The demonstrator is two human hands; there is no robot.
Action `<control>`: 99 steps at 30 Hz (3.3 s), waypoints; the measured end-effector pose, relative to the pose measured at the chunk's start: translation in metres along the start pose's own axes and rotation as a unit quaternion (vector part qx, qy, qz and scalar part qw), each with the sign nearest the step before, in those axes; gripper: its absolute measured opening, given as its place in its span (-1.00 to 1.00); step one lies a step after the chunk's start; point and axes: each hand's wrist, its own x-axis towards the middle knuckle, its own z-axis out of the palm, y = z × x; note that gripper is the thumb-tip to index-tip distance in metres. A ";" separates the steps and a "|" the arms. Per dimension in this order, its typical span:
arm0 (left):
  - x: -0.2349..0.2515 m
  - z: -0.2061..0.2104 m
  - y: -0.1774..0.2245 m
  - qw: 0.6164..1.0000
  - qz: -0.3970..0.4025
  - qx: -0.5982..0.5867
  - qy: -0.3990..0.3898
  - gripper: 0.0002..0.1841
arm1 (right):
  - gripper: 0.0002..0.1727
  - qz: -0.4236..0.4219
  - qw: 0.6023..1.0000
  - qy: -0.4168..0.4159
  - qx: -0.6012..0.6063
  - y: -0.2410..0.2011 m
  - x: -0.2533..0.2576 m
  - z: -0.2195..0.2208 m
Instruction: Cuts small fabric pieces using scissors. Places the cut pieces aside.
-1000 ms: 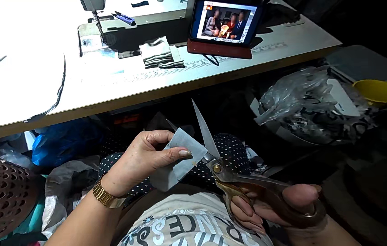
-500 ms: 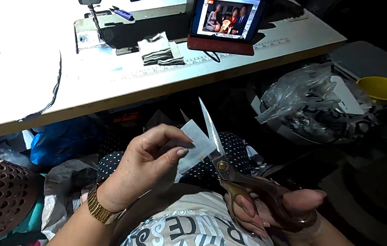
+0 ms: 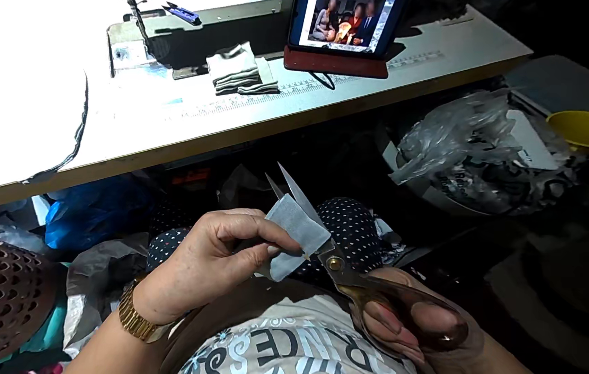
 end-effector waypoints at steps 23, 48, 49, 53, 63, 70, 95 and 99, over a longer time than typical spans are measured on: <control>0.004 0.018 -0.005 0.998 -0.006 -0.022 -0.064 -0.87 | -0.15 0.021 0.997 -0.065 0.037 0.000 0.007 -0.004; 0.005 0.014 -0.012 0.996 -0.027 -0.013 -0.085 -0.86 | -0.50 -0.021 0.999 0.025 -0.023 0.005 -0.005 -0.004; 0.005 0.012 -0.012 0.996 -0.029 -0.012 -0.080 -0.86 | -0.56 -0.022 0.999 0.042 -0.008 0.005 -0.005 -0.002; 0.004 0.003 -0.014 0.996 -0.046 -0.037 -0.071 -0.85 | -0.40 -0.019 0.998 0.056 -0.017 0.004 -0.015 -0.008; 0.019 -0.025 0.002 0.994 -0.087 -0.052 -0.049 -0.42 | -0.05 0.149 0.961 -0.022 -0.231 -0.031 -0.044 -0.023; 0.022 -0.019 -0.001 0.989 -0.105 -0.051 -0.088 -0.35 | -0.13 0.138 0.926 -0.056 -0.348 -0.044 -0.021 -0.011; 0.030 -0.019 -0.007 0.980 -0.141 -0.083 -0.112 -0.90 | 0.00 0.097 0.981 -0.044 -0.160 -0.032 -0.021 -0.011; 0.031 -0.016 -0.006 0.981 -0.116 -0.076 -0.135 -0.89 | -0.03 0.107 0.979 -0.076 -0.159 -0.037 -0.012 -0.011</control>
